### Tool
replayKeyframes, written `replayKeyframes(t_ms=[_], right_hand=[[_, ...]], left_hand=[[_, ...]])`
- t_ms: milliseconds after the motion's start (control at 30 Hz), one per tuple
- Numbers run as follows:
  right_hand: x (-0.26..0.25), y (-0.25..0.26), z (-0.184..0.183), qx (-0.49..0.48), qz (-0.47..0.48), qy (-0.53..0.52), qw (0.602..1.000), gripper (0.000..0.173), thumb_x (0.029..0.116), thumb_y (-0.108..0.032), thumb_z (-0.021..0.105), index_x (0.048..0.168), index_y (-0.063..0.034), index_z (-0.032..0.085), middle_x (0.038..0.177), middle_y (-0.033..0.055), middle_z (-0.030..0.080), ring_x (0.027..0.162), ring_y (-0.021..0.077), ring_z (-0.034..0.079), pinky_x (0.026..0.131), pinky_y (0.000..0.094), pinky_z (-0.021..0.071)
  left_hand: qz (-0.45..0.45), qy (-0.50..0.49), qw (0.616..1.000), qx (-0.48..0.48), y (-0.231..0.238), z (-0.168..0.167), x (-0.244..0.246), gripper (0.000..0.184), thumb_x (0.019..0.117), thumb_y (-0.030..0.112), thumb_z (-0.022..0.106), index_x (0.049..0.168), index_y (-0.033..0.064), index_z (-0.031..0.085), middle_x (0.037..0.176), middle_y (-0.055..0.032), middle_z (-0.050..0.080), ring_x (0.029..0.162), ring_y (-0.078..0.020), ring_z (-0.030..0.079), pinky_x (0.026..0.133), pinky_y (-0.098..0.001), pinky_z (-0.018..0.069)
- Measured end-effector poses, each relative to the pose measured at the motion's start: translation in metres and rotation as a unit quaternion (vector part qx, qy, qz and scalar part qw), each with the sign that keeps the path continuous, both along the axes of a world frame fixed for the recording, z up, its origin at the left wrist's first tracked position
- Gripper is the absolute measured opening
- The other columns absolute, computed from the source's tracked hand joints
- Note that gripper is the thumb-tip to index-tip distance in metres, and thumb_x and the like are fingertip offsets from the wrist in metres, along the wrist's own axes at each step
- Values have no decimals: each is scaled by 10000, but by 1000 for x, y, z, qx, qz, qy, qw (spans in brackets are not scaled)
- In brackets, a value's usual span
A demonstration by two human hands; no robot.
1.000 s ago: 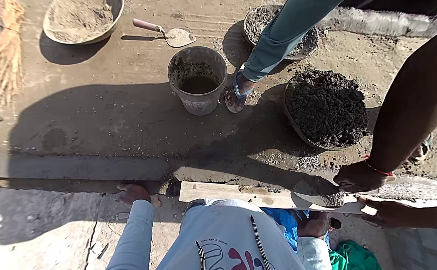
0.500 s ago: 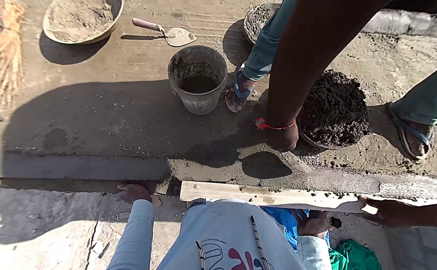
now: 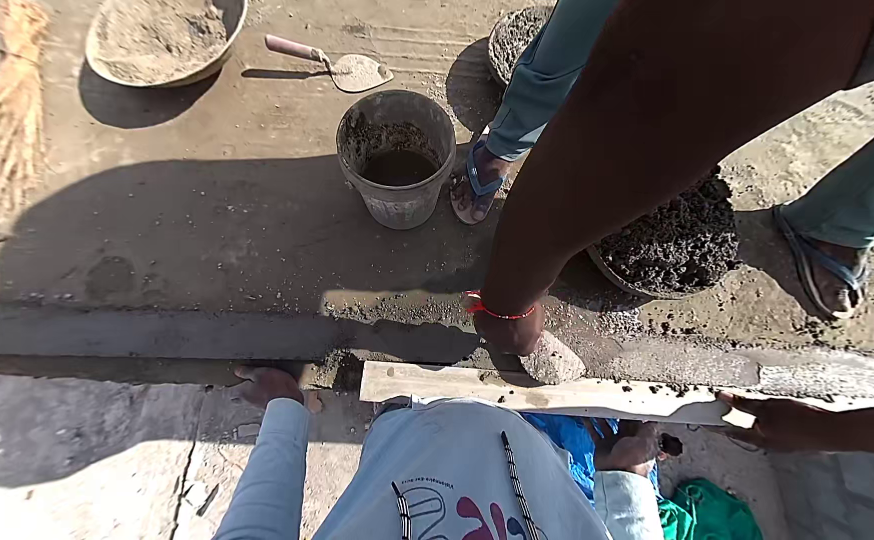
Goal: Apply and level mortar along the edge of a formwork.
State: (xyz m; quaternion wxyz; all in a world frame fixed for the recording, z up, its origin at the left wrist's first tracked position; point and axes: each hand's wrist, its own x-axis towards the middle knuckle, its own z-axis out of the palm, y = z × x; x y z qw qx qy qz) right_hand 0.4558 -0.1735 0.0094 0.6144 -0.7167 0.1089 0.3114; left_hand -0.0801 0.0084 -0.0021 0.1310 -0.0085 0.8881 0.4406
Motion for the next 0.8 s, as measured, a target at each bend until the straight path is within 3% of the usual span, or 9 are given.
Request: replayKeyframes(t_ms=[133, 333, 800], right_hand=[[0, 0, -1, 2, 3, -4, 1000, 698, 1063, -642, 153, 1550, -187, 361, 1527, 135, 457, 1252, 360, 573, 906, 628, 516], [-1, 0, 2, 1, 7, -4, 1000, 702, 1064, -639, 132, 1568, -195, 337, 1557, 132, 426, 1268, 358, 563, 905, 620, 518], [0, 0, 0, -3, -1, -2, 1000, 688, 1065, -640, 164, 1558, -200, 352, 1546, 129, 438, 1260, 362, 567, 900, 626, 518]], left_hand=[[-9, 0, 1000, -3, 0, 5, 3, 649, 1104, 422, 338, 1556, -42, 309, 1583, -284, 364, 1490, -364, 367, 1206, -472, 336], [-9, 9, 1000, -3, 0, 5, 3, 620, 1102, 408, 342, 1519, -49, 373, 1541, -275, 431, 1459, -354, 418, 1190, -467, 361], [-8, 6, 1000, -9, 0, 4, 2, 624, 1103, 412, 338, 1525, -47, 365, 1545, -274, 427, 1461, -351, 417, 1185, -459, 368]])
